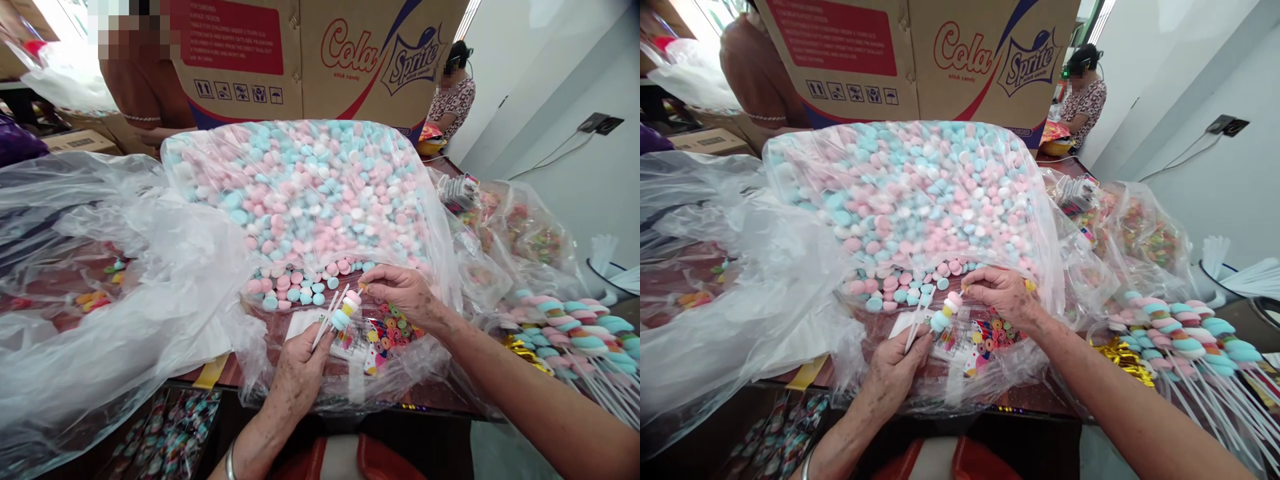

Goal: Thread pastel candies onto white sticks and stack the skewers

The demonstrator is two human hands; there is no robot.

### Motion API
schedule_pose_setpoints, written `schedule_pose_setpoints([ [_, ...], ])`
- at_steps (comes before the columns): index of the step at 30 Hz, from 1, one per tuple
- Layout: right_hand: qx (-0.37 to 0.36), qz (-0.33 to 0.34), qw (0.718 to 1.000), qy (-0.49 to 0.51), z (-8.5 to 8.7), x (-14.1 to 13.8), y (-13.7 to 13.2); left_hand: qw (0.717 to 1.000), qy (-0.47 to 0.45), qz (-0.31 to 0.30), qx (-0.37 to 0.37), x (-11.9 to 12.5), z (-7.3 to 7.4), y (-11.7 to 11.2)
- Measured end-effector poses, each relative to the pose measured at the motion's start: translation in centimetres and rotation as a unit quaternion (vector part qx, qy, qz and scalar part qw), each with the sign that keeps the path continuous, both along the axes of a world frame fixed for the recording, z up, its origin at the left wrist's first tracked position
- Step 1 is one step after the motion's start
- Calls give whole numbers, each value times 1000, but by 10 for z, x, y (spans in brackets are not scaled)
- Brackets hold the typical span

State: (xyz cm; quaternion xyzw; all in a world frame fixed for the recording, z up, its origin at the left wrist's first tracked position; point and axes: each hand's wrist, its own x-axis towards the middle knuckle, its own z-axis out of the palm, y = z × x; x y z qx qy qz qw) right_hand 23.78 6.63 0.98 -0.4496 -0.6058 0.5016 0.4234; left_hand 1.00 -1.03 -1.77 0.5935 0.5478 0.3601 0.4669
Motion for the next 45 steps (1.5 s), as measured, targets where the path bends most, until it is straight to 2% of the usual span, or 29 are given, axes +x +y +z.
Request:
schedule_pose_setpoints([
  [2, 69, -3, 997, -47, 3, 2, 1, 1000, -3, -1, 0, -1, -2, 1],
  [4, 99, -2, 993, -63, 6, 3, 0, 1000, -8, -6, 3, -2, -5, 1],
  [6, 74, -8, 996, -43, 6, 3, -1, 1000, -18, -9, 2, -3, -7, 1],
  [10, -51, -30, 997, 54, 2, -1, -3, 999, -43, 2, -12, -2, -8, 1],
  [12, -83, -26, 993, 84, -1, -3, -3, 999, -47, 6, -14, -2, -8, 1],
  [14, -75, -14, 994, 77, -2, -3, -3, 999, -45, 4, -10, -1, -7, 2],
  [21, 25, 41, 999, 2, 0, -1, -5, 1000, -24, -13, 3, -3, -6, 0],
  [29, 22, 92, 996, -4, -10, -12, -13, 1000, -19, -9, 4, -3, -4, 2],
  [33, -7, 99, 995, -10, -1, -16, -13, 999, -35, -10, 1, -3, -5, 1],
  [36, -27, 88, 996, -12, 10, -19, 0, 998, -62, 14, -20, -4, -6, 1],
  [38, 14, 59, 997, -53, 13, -23, 14, 995, -83, 43, -37, -5, -8, 0],
  [40, 108, 47, 978, -175, 9, -30, 29, 992, -100, 63, -50, -6, -11, 0],
  [42, 195, 50, 920, -337, 1, -37, 41, 989, -113, 73, -58, -6, -12, 0],
  [45, 247, 45, 828, -501, -13, -42, 46, 986, -123, 86, -65, -6, -12, 0],
])
